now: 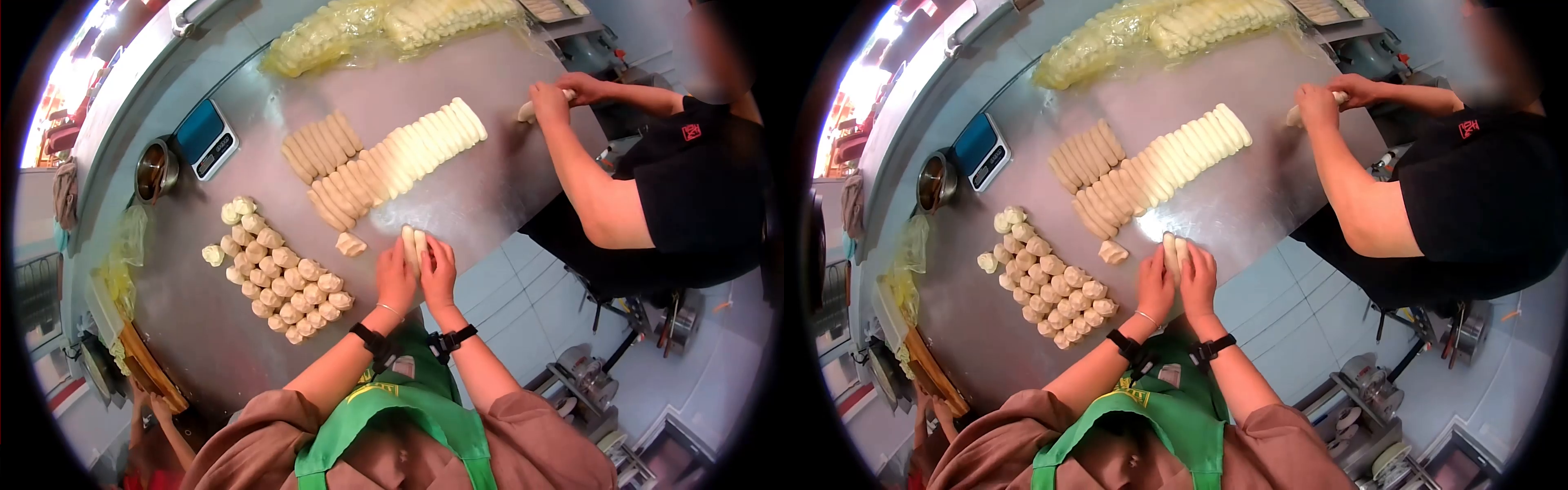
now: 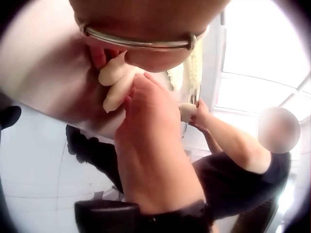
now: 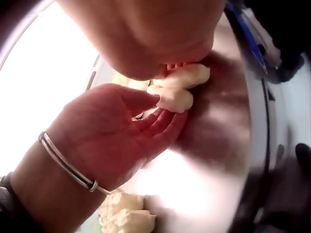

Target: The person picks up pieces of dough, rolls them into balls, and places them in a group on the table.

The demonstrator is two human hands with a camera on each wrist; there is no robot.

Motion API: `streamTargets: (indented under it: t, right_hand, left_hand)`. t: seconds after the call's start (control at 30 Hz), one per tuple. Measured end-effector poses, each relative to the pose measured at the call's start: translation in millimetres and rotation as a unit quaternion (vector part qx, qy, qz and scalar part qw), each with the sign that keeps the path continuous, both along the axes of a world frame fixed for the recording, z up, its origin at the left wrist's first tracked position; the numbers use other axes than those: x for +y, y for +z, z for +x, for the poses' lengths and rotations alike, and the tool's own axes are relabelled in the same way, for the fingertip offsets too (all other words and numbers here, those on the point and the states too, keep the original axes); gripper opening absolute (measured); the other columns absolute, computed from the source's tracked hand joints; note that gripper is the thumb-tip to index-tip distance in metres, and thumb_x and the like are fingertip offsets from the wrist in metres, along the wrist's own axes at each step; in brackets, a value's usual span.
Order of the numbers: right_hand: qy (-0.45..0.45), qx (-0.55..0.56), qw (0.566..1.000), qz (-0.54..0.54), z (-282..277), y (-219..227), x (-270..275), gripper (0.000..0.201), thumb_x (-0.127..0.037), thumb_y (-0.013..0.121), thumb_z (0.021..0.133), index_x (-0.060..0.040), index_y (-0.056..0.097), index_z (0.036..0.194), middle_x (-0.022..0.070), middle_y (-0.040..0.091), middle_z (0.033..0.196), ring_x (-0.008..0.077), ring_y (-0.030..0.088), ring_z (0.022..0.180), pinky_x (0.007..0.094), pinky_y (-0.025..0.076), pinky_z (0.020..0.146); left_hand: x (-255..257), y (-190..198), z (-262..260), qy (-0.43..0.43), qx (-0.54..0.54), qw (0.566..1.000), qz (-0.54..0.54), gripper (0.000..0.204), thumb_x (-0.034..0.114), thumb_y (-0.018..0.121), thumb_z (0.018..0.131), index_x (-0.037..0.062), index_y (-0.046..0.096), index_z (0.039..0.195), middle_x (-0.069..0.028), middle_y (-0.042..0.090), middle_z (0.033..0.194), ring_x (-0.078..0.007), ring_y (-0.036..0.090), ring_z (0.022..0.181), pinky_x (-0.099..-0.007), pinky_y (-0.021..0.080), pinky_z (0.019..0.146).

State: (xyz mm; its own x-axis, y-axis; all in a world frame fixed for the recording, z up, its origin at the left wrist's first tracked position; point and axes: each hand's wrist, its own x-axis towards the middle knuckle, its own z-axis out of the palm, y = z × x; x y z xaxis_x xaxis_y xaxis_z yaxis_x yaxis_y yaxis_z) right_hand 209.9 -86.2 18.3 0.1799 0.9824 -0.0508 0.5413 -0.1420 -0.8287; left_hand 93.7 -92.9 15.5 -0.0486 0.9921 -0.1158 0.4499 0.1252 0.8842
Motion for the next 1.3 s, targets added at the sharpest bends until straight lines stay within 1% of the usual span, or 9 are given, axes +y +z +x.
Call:
streamTargets:
  t: [0.4, 0.6, 0.67, 0.83, 0.9, 1.1, 1.2, 1.27, 1.3]
  right_hand:
    - [-0.049, 0.460, 0.879, -0.111, -34, 62, 102, 0.051, -0.012, 0.060, 0.103, 0.0042, 0.048, 0.150, 0.0145, 0.059, 0.141, 0.0175, 0.061, 0.122, 0.0311, 0.053, 0.099]
    - [0.107, 0.144, 0.982, 0.055, -73, 43, 277, 0.059, -0.011, 0.070, 0.093, 0.0059, 0.050, 0.146, 0.0253, 0.057, 0.143, 0.0360, 0.056, 0.132, 0.0409, 0.047, 0.110]
    - [0.148, 0.039, 0.985, 0.082, -77, 21, 297, 0.060, -0.011, 0.071, 0.092, 0.0060, 0.050, 0.145, 0.0281, 0.056, 0.145, 0.0413, 0.054, 0.134, 0.0440, 0.044, 0.113]
    - [0.184, 0.020, 0.981, 0.052, -85, -8, 336, 0.052, -0.020, 0.056, 0.101, 0.0060, 0.050, 0.145, 0.0303, 0.048, 0.151, 0.0456, 0.042, 0.143, 0.0477, 0.033, 0.121]
    - [0.134, 0.060, 0.989, 0.036, -89, -13, 335, 0.051, -0.022, 0.050, 0.104, 0.0066, 0.048, 0.146, 0.0311, 0.046, 0.153, 0.0458, 0.039, 0.146, 0.0475, 0.030, 0.123]
    - [0.152, 0.013, 0.985, 0.076, -135, -31, 316, 0.053, -0.027, 0.043, 0.110, 0.0088, 0.043, 0.149, 0.0306, 0.037, 0.159, 0.0433, 0.036, 0.148, 0.0478, 0.025, 0.125]
    - [0.307, -0.173, 0.934, 0.061, -113, -38, 339, 0.060, -0.034, 0.041, 0.111, 0.0063, 0.037, 0.155, 0.0256, 0.036, 0.163, 0.0340, 0.030, 0.155, 0.0413, 0.023, 0.127]
    - [0.110, 0.289, 0.950, -0.048, -91, 24, 316, 0.050, -0.027, 0.052, 0.108, 0.0067, 0.050, 0.146, 0.0222, 0.051, 0.152, 0.0311, 0.043, 0.147, 0.0404, 0.031, 0.122]
    - [0.090, 0.272, 0.958, -0.021, -80, 44, 302, 0.044, -0.024, 0.055, 0.107, 0.0055, 0.055, 0.139, 0.0192, 0.058, 0.143, 0.0281, 0.050, 0.138, 0.0382, 0.038, 0.116]
  left_hand:
    - [84, 52, -9, 0.072, -0.093, 0.992, 0.038, 0.059, 0.001, 0.059, 0.096, 0.0041, 0.045, 0.153, -0.0133, 0.052, 0.110, -0.0236, 0.057, 0.093, -0.0331, 0.051, 0.080]
    - [235, 34, -54, 0.111, -0.100, 0.980, 0.134, 0.052, 0.005, 0.056, 0.098, 0.0022, 0.048, 0.150, -0.0208, 0.055, 0.116, -0.0357, 0.058, 0.098, -0.0432, 0.050, 0.090]
    - [248, 29, -84, 0.069, 0.061, 0.993, 0.074, 0.052, 0.006, 0.056, 0.097, 0.0020, 0.049, 0.148, -0.0222, 0.057, 0.122, -0.0391, 0.056, 0.106, -0.0474, 0.046, 0.099]
    - [207, 4, -158, 0.293, 0.166, 0.929, 0.151, 0.052, 0.013, 0.054, 0.101, -0.0015, 0.046, 0.150, -0.0195, 0.051, 0.144, -0.0350, 0.046, 0.135, -0.0430, 0.034, 0.117]
    - [206, -9, -169, 0.326, -0.086, 0.936, 0.100, 0.056, 0.018, 0.046, 0.107, -0.0038, 0.033, 0.158, -0.0203, 0.037, 0.161, -0.0340, 0.031, 0.152, -0.0410, 0.023, 0.125]
    - [211, -10, -153, 0.249, -0.101, 0.959, 0.089, 0.066, 0.026, 0.042, 0.110, -0.0015, 0.015, 0.164, -0.0176, 0.016, 0.172, -0.0299, 0.014, 0.160, -0.0369, 0.013, 0.129]
    - [207, -2, -164, 0.220, -0.132, 0.963, 0.082, 0.065, 0.021, 0.047, 0.107, -0.0016, 0.022, 0.163, -0.0192, 0.023, 0.170, -0.0314, 0.022, 0.158, -0.0375, 0.019, 0.128]
    - [193, -7, -178, 0.236, -0.110, 0.961, 0.090, 0.059, 0.017, 0.050, 0.105, -0.0011, 0.032, 0.158, -0.0195, 0.035, 0.163, -0.0319, 0.033, 0.151, -0.0381, 0.027, 0.123]
    - [181, -8, -185, 0.254, -0.085, 0.959, 0.096, 0.053, 0.013, 0.053, 0.103, -0.0007, 0.042, 0.154, -0.0197, 0.047, 0.156, -0.0324, 0.045, 0.144, -0.0388, 0.036, 0.119]
